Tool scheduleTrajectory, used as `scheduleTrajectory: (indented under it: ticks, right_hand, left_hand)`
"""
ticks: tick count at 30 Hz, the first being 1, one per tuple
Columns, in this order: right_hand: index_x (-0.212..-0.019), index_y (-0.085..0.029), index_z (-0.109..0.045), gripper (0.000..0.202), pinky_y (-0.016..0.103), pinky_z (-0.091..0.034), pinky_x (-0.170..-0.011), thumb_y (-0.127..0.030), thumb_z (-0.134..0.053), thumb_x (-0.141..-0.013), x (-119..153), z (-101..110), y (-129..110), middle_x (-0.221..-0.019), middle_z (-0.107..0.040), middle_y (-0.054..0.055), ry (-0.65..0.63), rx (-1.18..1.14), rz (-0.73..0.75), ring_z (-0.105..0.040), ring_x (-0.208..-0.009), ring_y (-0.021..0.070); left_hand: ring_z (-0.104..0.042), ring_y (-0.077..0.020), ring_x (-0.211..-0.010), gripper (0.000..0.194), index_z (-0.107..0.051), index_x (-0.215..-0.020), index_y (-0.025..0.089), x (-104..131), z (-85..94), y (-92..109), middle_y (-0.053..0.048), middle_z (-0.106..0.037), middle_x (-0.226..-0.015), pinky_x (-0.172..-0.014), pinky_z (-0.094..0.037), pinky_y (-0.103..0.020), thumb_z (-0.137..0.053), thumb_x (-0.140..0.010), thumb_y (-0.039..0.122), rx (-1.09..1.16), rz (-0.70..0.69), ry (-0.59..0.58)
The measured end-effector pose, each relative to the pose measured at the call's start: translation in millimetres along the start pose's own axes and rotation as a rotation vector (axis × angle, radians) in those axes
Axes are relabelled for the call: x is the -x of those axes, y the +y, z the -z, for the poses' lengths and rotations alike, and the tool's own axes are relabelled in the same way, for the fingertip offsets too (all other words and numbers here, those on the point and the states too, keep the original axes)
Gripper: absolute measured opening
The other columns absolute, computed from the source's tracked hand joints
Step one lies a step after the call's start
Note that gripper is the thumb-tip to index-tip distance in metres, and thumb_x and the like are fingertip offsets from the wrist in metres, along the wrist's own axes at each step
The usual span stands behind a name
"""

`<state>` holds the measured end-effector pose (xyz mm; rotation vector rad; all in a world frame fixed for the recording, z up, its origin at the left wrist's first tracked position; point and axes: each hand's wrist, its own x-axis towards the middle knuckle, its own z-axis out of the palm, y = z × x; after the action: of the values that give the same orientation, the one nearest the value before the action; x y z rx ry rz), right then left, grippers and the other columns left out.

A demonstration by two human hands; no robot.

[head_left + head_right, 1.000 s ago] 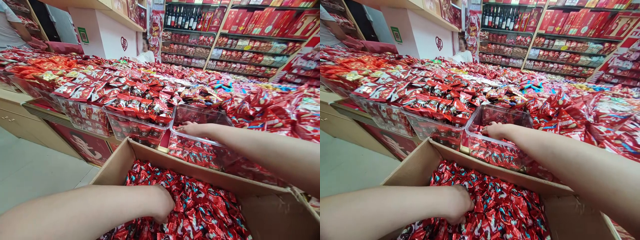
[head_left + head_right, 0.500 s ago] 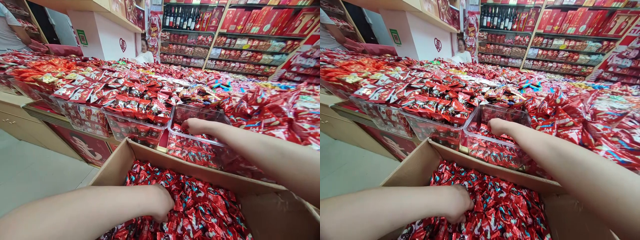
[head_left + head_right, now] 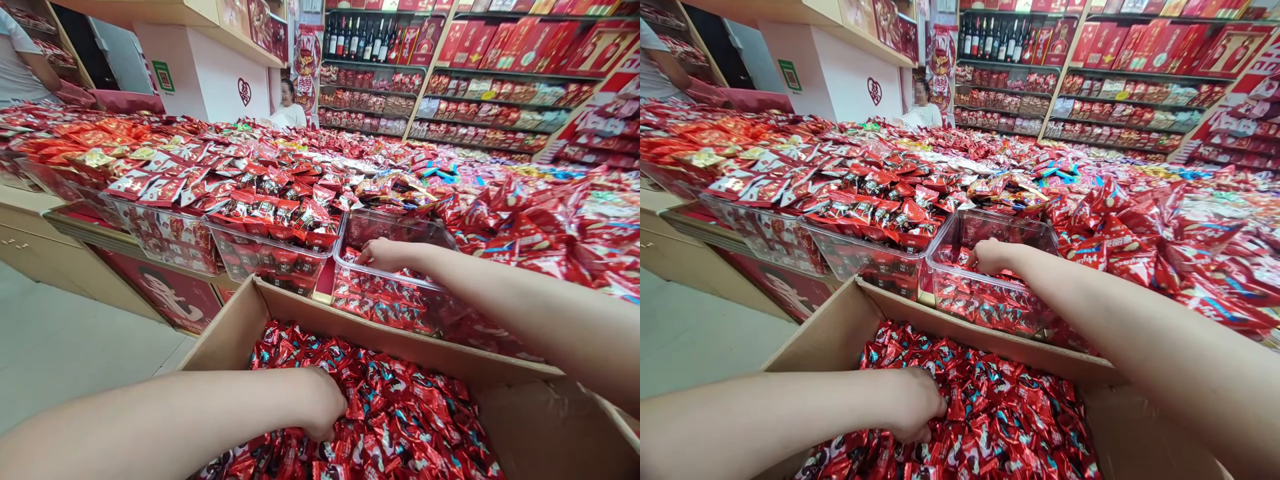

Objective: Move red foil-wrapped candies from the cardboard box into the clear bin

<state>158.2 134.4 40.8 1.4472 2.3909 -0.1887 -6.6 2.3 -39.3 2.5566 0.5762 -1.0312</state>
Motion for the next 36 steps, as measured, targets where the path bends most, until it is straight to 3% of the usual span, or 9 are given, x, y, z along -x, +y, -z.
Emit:
scheduleTrajectory:
  ticks: [5,12,17,22,36]
  right_hand:
    - [-0.102,-0.026,-0.060,0.034,0.022,-0.041,-0.064,-0.018,-0.051,-0.070,-1,-2,4,-0.089,-0.064,0.000,-0.015,-0.034,-0.014,-0.058,-0.077,0.0178]
    - [-0.103,-0.026,-0.059,0.035,0.022,-0.041,-0.065,-0.018,-0.050,-0.070,-2,-3,5,-0.091,-0.063,0.000,-0.013,-0.062,-0.027,-0.058,-0.078,0.0176]
    - [-0.102,-0.019,-0.060,0.037,0.024,-0.043,-0.064,-0.013,-0.049,-0.068,-3,-4,7,-0.091,-0.063,0.005,0.007,-0.071,-0.074,-0.057,-0.079,0.0202]
    - [-0.100,-0.022,-0.061,0.038,0.023,-0.043,-0.065,-0.009,-0.046,-0.067,-1,-5,7,-0.086,-0.064,0.002,0.014,-0.093,-0.064,-0.058,-0.077,0.0184]
    - [-0.091,-0.016,-0.062,0.027,0.022,-0.043,-0.062,-0.013,-0.050,-0.067,-2,1,6,-0.086,-0.063,0.004,0.063,-0.078,-0.141,-0.057,-0.077,0.0181]
  left_hand:
    - [-0.057,-0.0288,-0.074,0.037,-0.059,-0.096,0.014,-3,-4.7,-2,-0.014,-0.063,-0.080,-0.056,-0.044,-0.035,-0.053,-0.065,0.034,-0.003,-0.010,0.035]
    - [-0.057,-0.0281,-0.073,0.036,-0.060,-0.094,0.015,-7,-9.4,-4,-0.013,-0.063,-0.079,-0.055,-0.043,-0.034,-0.053,-0.065,0.035,-0.006,-0.013,0.044]
    - [-0.057,-0.0277,-0.075,0.037,-0.059,-0.096,0.016,-9,-10.3,-4,-0.013,-0.063,-0.081,-0.057,-0.043,-0.034,-0.052,-0.065,0.036,-0.018,-0.004,0.035]
    - [-0.057,-0.0274,-0.074,0.038,-0.059,-0.096,0.017,-11,-10.8,-4,-0.013,-0.063,-0.080,-0.056,-0.043,-0.034,-0.051,-0.065,0.037,-0.025,0.001,0.027]
    - [-0.057,-0.0272,-0.070,0.035,-0.062,-0.089,0.015,-15,-14.4,-5,-0.015,-0.063,-0.074,-0.055,-0.043,-0.034,-0.053,-0.063,0.036,-0.018,0.001,0.064]
